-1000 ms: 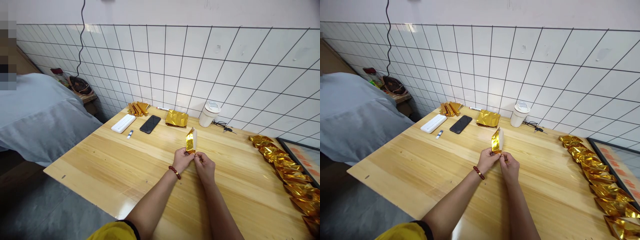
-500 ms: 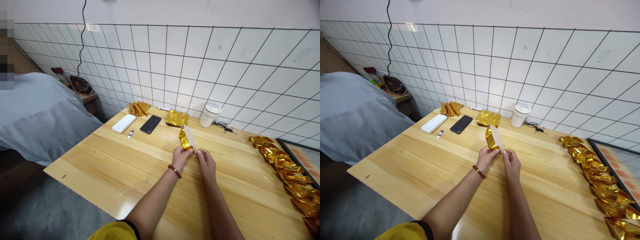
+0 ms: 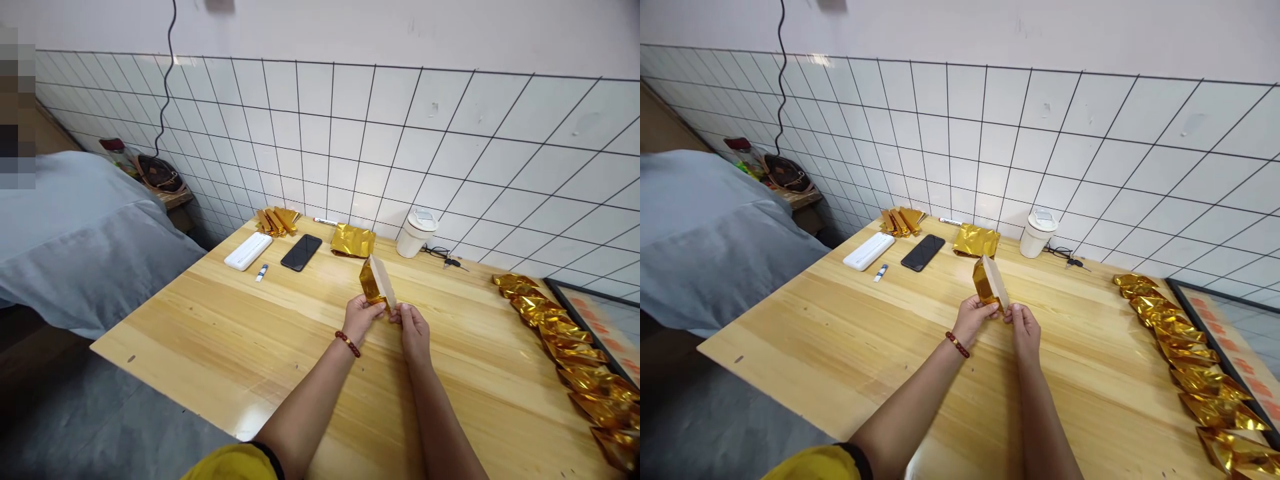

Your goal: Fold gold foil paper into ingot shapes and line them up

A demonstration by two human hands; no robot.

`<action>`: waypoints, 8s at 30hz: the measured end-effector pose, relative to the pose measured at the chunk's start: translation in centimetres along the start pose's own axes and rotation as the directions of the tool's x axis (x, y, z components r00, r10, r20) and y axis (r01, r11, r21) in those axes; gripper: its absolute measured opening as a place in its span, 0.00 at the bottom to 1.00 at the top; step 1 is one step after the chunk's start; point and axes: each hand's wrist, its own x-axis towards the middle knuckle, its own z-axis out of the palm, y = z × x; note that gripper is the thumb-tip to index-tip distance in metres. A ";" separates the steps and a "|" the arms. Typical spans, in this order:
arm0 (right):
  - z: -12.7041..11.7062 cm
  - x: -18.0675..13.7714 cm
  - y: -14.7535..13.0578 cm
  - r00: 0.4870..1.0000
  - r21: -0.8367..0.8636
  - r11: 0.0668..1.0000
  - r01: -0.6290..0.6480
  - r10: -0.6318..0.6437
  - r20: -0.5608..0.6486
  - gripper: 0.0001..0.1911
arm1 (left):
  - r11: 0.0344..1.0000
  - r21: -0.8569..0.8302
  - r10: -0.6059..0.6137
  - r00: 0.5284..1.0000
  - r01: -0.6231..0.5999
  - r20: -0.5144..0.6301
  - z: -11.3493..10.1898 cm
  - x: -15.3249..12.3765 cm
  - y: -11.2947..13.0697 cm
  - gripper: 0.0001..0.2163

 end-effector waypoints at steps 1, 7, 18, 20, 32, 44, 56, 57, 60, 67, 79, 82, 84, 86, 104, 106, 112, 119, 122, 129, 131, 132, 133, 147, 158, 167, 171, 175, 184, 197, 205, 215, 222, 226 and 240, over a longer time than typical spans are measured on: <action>0.1 -0.1 0.0 1.000 -0.015 1.000 -0.001 0.001 0.015 0.22 | 1.000 -0.007 -0.001 1.000 0.001 0.004 0.0 0.0 0.0 0.18; 0.2 -0.2 0.9 0.993 -0.001 1.000 -0.020 0.020 0.117 0.20 | 0.999 -0.030 -0.011 0.999 0.012 0.030 -0.2 0.0 -0.2 0.19; 0.4 0.2 0.5 0.995 0.065 0.998 -0.019 0.012 0.100 0.19 | 0.993 -0.092 -0.072 0.995 0.079 0.075 -0.7 0.9 -0.6 0.22; 0.3 0.3 0.6 0.995 0.075 0.997 -0.015 0.008 0.098 0.18 | 0.995 -0.073 -0.067 0.994 0.073 0.083 -0.7 1.0 -1.0 0.21; 0.8 0.0 0.7 0.990 -0.277 0.951 0.137 -0.125 0.060 0.20 | 0.917 -0.372 0.053 0.969 -0.143 -0.241 -4.2 1.7 2.3 0.15; -7.6 -12.6 -9.3 0.450 -0.174 0.981 -0.081 0.192 0.872 0.26 | 0.920 -0.380 0.020 0.978 -0.099 -0.206 -4.4 2.4 2.4 0.12; 4.6 -0.4 -0.9 0.970 0.312 0.942 -0.122 0.179 -0.162 0.29 | 0.988 -0.111 0.096 0.992 -0.104 -0.080 -3.8 1.5 1.4 0.18; 5.1 -0.2 -0.7 0.969 0.323 0.939 -0.117 0.179 -0.170 0.30 | 0.989 -0.097 0.101 0.992 -0.107 -0.071 -3.7 1.5 1.4 0.19; 5.6 0.0 -0.1 0.976 0.324 0.941 -0.099 0.155 -0.153 0.29 | 0.992 -0.062 0.105 0.993 -0.109 -0.060 -3.5 1.5 1.1 0.18; 4.8 0.1 1.0 0.980 0.250 0.968 -0.039 0.085 -0.179 0.26 | 0.997 0.017 0.079 0.997 -0.078 -0.016 -3.2 1.9 0.5 0.17; 4.0 0.5 0.6 0.989 0.398 0.917 -0.031 0.086 -0.121 0.35 | 0.978 -0.199 0.035 0.992 -0.060 -0.123 -4.2 2.1 2.1 0.15; 4.3 0.4 1.1 0.994 0.344 0.938 -0.051 0.080 -0.070 0.33 | 0.983 -0.176 0.031 0.993 -0.050 -0.112 -4.1 2.1 1.7 0.14; 4.5 0.3 1.5 0.995 0.300 0.953 -0.042 0.069 -0.079 0.30 | 0.983 -0.150 0.082 0.987 -0.103 -0.140 -4.0 2.2 1.5 0.14; 4.6 0.3 1.8 0.993 0.228 0.974 0.001 0.025 -0.111 0.29 | 0.969 -0.114 0.190 0.957 -0.219 -0.220 -4.0 2.4 1.5 0.14; 5.9 -1.0 0.1 0.995 -0.815 0.579 -0.030 -0.057 -0.078 0.39 | 0.928 0.025 0.322 0.768 -0.371 -0.553 -6.1 3.9 2.0 0.13; 6.0 -0.7 -0.1 0.993 -0.808 0.584 -0.084 -0.018 -0.116 0.40 | 0.933 0.021 0.312 0.775 -0.360 -0.550 -6.3 4.0 2.0 0.13; 6.2 -0.4 0.0 0.985 -0.766 0.632 -0.117 -0.022 -0.168 0.27 | 0.943 0.016 0.287 0.793 -0.331 -0.537 -6.5 4.1 2.2 0.13; 4.6 -0.1 1.8 0.933 -0.255 0.964 -0.073 -0.025 -0.360 0.31 | 0.957 -0.025 0.243 0.849 -0.288 -0.469 -5.9 3.3 2.4 0.14; 4.0 0.3 2.3 0.896 -0.050 0.998 -0.026 0.001 -0.443 0.33 | 0.969 -0.044 0.206 0.894 -0.243 -0.399 -5.4 2.9 1.9 0.17; 3.6 1.1 2.9 0.827 0.168 0.983 0.075 0.033 -0.562 0.33 | 0.981 -0.038 0.168 0.935 -0.190 -0.314 -3.7 1.9 -0.2 0.28; 3.7 1.0 2.8 0.828 0.218 0.972 0.088 0.050 -0.559 0.32 | 0.988 -0.100 0.088 0.959 -0.119 -0.268 -3.3 1.7 -0.4 0.27; 3.9 0.9 2.7 0.831 0.247 0.964 0.097 0.058 -0.554 0.32 | 0.988 -0.134 0.042 0.971 -0.075 -0.234 -3.2 1.6 -0.4 0.26; 4.1 0.8 2.6 0.837 0.273 0.956 0.107 0.061 -0.543 0.32 | 0.986 -0.161 0.003 0.981 -0.035 -0.195 -3.1 1.6 -0.4 0.24; 5.3 0.0 1.0 0.962 0.398 0.917 0.027 0.085 -0.260 0.30 | 0.967 -0.234 0.095 0.995 -0.100 -0.030 -3.0 1.7 0.0 0.17; 5.0 0.4 1.2 0.899 0.439 0.896 0.058 0.145 -0.414 0.23 | 0.929 -0.364 -0.041 0.995 0.070 0.087 -2.3 0.9 0.9 0.13; 5.3 0.3 0.9 0.914 0.449 0.893 0.043 0.147 -0.379 0.23 | 0.957 -0.259 -0.105 0.988 0.130 0.111 -2.5 0.8 0.5 0.09; 5.2 0.1 0.6 0.928 0.476 0.879 0.037 0.147 -0.343 0.23 | 0.970 -0.220 -0.082 0.993 0.099 0.088 -2.5 0.9 0.4 0.11; 4.4 0.2 0.5 0.963 0.614 0.789 0.011 0.158 -0.220 0.23 | 0.968 -0.250 -0.039 0.999 0.031 -0.028 -2.6 1.2 0.5 0.11; 4.4 0.7 0.6 0.963 0.609 0.790 -0.072 0.214 -0.163 0.23 | 0.942 -0.336 -0.042 0.995 0.011 -0.085 -2.9 1.4 0.9 0.07; 4.6 0.0 0.1 0.967 0.649 0.757 -0.070 0.212 -0.142 0.31 | 0.947 -0.321 -0.015 0.996 -0.012 -0.082 -2.7 0.9 1.1 0.10; 5.3 0.3 1.1 0.949 0.529 0.849 -0.002 0.168 -0.265 0.28 | 0.949 -0.313 -0.027 1.000 0.026 0.001 -2.5 0.5 1.1 0.10; 4.9 0.7 1.2 0.902 0.524 0.851 0.026 0.206 -0.379 0.24 | 0.966 -0.254 -0.020 0.993 0.050 0.117 -2.4 0.0 0.9 0.12; 4.7 0.9 1.3 0.880 0.546 0.838 0.010 0.252 -0.403 0.27 | 0.974 -0.224 -0.015 0.992 0.043 0.125 -2.2 -0.1 0.7 0.12; 4.6 0.9 1.4 0.885 0.551 0.835 0.008 0.251 -0.392 0.26 | 0.977 -0.212 -0.010 0.993 0.034 0.115 -2.3 -0.1 0.7 0.13; 4.5 0.3 0.4 0.904 0.570 0.822 0.011 0.235 -0.357 0.19 | 0.974 -0.225 0.003 0.995 0.020 0.102 -2.2 -0.1 0.5 0.14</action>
